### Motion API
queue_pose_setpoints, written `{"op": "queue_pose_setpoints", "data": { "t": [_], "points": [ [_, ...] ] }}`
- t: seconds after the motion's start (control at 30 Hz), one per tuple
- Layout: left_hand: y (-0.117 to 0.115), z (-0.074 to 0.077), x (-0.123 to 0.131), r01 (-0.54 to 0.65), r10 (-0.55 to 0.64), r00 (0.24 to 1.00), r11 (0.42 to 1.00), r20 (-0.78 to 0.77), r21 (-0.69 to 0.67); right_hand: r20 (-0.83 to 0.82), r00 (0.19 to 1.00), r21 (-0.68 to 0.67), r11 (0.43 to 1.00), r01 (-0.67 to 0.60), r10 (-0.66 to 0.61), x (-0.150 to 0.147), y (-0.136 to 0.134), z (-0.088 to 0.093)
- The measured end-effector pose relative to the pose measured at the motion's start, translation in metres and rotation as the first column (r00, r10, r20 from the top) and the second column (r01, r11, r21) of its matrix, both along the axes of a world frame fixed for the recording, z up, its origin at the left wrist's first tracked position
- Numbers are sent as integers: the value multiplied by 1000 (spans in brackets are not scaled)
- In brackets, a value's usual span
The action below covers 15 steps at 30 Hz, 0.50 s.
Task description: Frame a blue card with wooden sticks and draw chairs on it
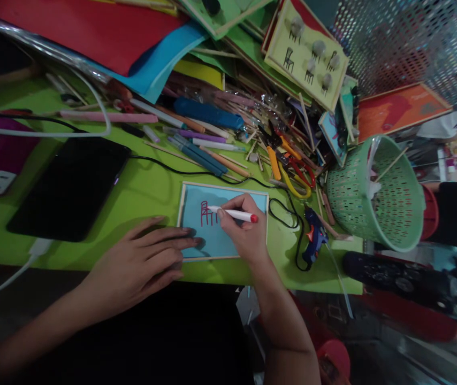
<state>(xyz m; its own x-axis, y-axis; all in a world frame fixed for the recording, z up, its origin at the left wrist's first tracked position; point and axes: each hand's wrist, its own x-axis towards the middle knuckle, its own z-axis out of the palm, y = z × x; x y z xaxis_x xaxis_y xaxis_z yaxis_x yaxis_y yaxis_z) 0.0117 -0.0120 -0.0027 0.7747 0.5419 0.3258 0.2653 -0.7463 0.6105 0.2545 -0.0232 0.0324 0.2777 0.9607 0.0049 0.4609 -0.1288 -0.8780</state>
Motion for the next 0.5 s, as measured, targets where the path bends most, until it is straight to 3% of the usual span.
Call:
{"op": "queue_pose_setpoints", "data": {
  "t": [0.5],
  "points": [
    [-1, -1, 1, -6, 6, 1000, 1000, 1, 6, -30, 1000, -13, 1000, -5, 4, 1, 0, 0]
  ]
}}
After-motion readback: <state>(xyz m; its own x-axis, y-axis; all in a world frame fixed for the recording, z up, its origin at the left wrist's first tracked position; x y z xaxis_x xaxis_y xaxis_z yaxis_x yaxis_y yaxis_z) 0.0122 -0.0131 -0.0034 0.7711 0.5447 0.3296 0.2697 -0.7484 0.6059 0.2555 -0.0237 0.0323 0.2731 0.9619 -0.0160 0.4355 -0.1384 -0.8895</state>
